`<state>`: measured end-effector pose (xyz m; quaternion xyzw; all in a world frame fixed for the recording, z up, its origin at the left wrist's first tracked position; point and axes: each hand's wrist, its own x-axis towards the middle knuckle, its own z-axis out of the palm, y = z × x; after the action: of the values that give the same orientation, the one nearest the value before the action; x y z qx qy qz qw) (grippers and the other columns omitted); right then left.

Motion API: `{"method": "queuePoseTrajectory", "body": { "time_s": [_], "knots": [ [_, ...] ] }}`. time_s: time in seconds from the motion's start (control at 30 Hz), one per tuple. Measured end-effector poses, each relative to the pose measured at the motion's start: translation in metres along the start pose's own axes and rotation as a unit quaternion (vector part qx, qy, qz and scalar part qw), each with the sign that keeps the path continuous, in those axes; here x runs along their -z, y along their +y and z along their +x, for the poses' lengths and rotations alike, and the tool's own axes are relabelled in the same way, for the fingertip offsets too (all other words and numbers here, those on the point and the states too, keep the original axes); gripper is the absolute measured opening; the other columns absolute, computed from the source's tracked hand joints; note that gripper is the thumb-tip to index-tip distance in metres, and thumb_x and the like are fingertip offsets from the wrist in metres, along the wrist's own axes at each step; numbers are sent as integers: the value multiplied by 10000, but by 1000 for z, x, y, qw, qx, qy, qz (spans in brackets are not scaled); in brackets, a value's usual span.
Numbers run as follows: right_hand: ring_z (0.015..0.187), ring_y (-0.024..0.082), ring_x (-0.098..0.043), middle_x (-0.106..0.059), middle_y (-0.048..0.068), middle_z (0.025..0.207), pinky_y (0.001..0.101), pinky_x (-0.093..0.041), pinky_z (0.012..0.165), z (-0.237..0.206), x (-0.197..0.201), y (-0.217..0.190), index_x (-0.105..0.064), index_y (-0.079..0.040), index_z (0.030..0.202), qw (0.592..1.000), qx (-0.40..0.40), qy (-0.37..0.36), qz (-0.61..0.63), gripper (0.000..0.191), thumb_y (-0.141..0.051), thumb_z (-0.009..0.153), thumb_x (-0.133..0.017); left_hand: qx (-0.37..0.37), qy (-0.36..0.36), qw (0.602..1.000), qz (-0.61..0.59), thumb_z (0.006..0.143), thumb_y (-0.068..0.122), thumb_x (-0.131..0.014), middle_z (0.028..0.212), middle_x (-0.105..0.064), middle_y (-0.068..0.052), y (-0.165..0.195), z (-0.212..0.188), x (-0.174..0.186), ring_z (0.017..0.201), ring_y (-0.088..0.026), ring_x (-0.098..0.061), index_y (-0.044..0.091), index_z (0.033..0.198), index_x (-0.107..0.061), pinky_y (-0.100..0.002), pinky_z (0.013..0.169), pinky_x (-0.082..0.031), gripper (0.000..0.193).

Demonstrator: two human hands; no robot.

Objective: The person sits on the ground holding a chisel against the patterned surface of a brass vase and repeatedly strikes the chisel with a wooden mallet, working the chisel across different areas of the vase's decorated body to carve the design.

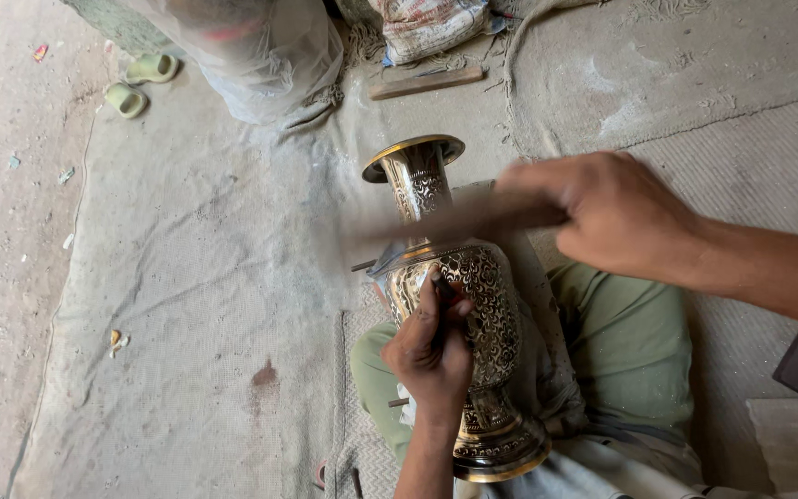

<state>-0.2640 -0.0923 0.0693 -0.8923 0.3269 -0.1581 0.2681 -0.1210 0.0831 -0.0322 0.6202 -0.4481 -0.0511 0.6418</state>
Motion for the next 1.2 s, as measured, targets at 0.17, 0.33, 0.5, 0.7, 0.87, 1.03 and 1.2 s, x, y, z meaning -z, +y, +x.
{"method": "queuePoseTrajectory", "body": {
  "time_s": [0.17,0.33,0.5,0.7,0.87,1.03,1.2],
  "knots": [
    [651,93,-625,-654,-49,711,351,-506,612,0,-1,-2,-643,-156,1084,988,-33,25,148,251,-104,856,-733,-4,-2,1000,-5,817,-175,-664,928,-797,-101,2,1,1,836,-104,-753,15,1318,-679,-236,818,-589,536],
    [656,121,-628,-675,-44,720,399,-483,656,-1,1,-7,-673,-173,1065,999,29,30,18,293,-57,802,-729,7,-6,1000,-3,832,-153,-690,905,-800,-93,2,1,3,806,-94,-751,33,1304,-690,-238,781,-589,508],
    [641,173,-651,-696,-36,719,452,-494,697,0,1,-11,-702,-213,1107,986,91,29,-135,373,-22,786,-711,-5,-7,1000,1,856,-136,-703,885,-799,-74,3,4,5,764,-77,-753,56,1290,-710,-225,750,-595,474],
    [657,160,-698,-728,-40,734,430,-482,701,1,4,-20,-710,-266,1104,990,79,-1,-119,451,-23,725,-696,-13,-16,1000,23,823,-132,-678,894,-800,-66,2,4,8,774,-80,-758,73,1342,-680,-234,814,-563,558],
    [631,198,-700,-721,17,772,398,-582,643,-5,10,-32,-678,-212,1144,993,54,8,-106,527,48,687,-651,4,-19,999,27,852,-76,-746,936,-802,-73,-2,0,8,813,-87,-767,101,1340,-679,-224,811,-581,523],
    [684,208,-698,-682,55,825,408,-595,655,-23,16,-7,-605,-139,1234,972,-80,-72,-211,461,-27,793,-682,156,45,965,-205,902,-82,-701,1107,-781,-44,0,-7,28,924,-111,-751,90,1389,-605,-285,874,-614,525],
    [677,213,-680,-682,80,913,426,-582,640,-49,-22,30,-615,-113,1201,993,-31,-28,-107,399,-144,830,-759,139,17,971,-193,888,-128,-690,1026,-778,-53,9,-27,26,925,-91,-731,52,1441,-556,-260,884,-596,597]
  ]
}}
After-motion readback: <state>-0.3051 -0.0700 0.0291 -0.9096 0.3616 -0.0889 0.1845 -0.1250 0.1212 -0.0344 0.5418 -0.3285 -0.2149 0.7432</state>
